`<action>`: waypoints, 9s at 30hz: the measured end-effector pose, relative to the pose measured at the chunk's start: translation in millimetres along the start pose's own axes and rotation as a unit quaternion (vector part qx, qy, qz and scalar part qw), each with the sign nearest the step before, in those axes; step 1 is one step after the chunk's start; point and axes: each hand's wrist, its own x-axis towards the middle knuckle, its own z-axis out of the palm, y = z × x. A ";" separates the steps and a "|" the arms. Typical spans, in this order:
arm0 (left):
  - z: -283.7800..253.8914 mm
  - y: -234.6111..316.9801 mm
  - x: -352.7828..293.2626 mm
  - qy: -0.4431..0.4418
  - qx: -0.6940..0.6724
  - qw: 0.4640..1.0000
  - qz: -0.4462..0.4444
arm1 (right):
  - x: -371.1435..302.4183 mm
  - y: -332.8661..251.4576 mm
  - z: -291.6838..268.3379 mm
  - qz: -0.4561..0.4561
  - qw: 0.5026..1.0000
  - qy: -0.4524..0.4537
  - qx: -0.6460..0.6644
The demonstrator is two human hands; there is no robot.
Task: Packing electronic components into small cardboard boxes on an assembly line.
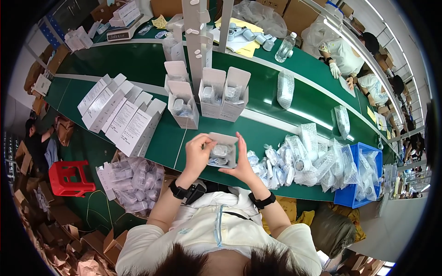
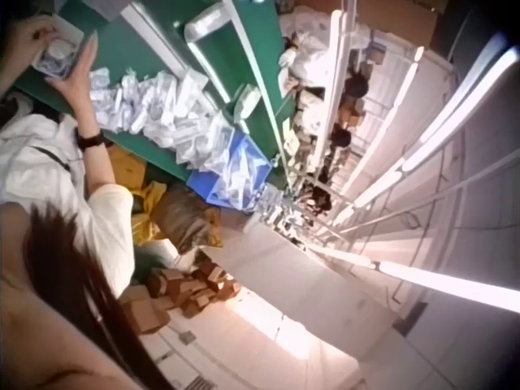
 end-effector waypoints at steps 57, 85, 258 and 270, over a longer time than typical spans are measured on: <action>46.2 -39.9 11.7 0.006 0.069 0.974 0.216 | 39.7 33.0 -84.4 0.234 0.810 0.137 0.520; 98.3 -34.3 10.7 -0.103 0.024 0.990 0.091 | 37.4 -3.5 -36.6 -0.034 0.843 0.533 0.069; 291.4 103.1 266.4 -0.086 0.357 0.808 0.461 | -32.5 8.1 -353.1 0.303 0.852 0.387 0.181; 0.3 -29.2 115.9 0.307 0.257 0.911 0.101 | -26.3 8.3 -263.7 0.344 0.825 0.333 0.301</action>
